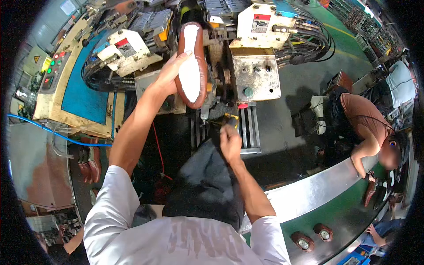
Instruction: The person repeatedly picks up brown shoe uppers from a conveyor belt and places them into a shoe assembly machine. They press a lever to activate the machine, which appears to attach or secure the white sole to the shoe upper. The person then removes the shoe and places it back onto the conveyor belt, repeating this process for multiple units.
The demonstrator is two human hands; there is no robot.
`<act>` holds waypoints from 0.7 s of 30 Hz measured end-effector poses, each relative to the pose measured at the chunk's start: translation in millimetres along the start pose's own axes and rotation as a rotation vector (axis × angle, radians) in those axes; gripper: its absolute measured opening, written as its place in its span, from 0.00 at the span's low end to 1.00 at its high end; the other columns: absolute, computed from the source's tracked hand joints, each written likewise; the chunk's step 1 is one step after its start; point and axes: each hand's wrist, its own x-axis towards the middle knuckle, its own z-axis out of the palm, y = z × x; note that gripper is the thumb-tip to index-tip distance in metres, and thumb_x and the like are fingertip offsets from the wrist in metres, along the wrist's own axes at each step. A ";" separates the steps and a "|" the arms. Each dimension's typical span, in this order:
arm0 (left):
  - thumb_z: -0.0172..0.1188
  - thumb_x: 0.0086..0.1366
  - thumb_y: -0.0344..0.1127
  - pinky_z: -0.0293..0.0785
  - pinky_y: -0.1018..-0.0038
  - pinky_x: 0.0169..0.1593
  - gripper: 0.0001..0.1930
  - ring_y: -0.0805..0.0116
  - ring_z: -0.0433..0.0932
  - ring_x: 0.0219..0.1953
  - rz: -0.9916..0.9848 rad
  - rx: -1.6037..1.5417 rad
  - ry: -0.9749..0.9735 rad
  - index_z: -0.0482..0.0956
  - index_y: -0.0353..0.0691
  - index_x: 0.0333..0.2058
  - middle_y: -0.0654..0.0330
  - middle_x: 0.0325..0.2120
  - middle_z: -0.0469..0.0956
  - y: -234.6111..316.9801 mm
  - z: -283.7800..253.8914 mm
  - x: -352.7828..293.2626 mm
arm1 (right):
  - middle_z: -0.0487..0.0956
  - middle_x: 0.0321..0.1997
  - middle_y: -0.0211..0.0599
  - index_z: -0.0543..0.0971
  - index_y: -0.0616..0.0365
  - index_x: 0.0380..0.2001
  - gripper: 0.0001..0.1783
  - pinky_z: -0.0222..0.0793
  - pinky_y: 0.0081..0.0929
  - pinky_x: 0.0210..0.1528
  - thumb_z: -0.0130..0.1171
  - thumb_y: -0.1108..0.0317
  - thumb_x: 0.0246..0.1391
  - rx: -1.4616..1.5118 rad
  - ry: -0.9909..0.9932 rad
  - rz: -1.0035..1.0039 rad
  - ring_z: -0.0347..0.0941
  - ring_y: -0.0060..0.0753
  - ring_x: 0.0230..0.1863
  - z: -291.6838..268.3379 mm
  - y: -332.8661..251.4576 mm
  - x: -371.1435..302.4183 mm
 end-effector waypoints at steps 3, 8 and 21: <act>0.61 0.76 0.47 0.78 0.68 0.59 0.36 0.67 0.79 0.56 0.107 0.117 -0.073 0.61 0.39 0.75 0.57 0.60 0.77 -2.1 32.6 -66.1 | 0.79 0.67 0.58 0.77 0.68 0.65 0.26 0.65 0.39 0.74 0.54 0.58 0.75 0.280 0.128 0.032 0.74 0.51 0.71 -61.9 -112.5 26.3; 0.59 0.78 0.40 0.69 0.67 0.68 0.36 0.67 0.73 0.65 0.213 0.148 -0.122 0.56 0.35 0.77 0.56 0.64 0.74 -24.4 35.0 -179.1 | 0.65 0.80 0.54 0.60 0.66 0.78 0.38 0.51 0.39 0.81 0.52 0.52 0.77 0.430 0.015 -0.035 0.57 0.46 0.81 -34.9 -224.9 44.9; 0.64 0.74 0.42 0.79 0.63 0.58 0.33 0.61 0.81 0.54 -0.154 -0.001 0.825 0.66 0.43 0.74 0.55 0.57 0.81 -173.5 -225.9 -491.5 | 0.79 0.66 0.53 0.70 0.72 0.70 0.31 0.78 0.35 0.64 0.62 0.60 0.74 0.507 -0.780 0.373 0.82 0.39 0.60 80.4 -152.3 -128.8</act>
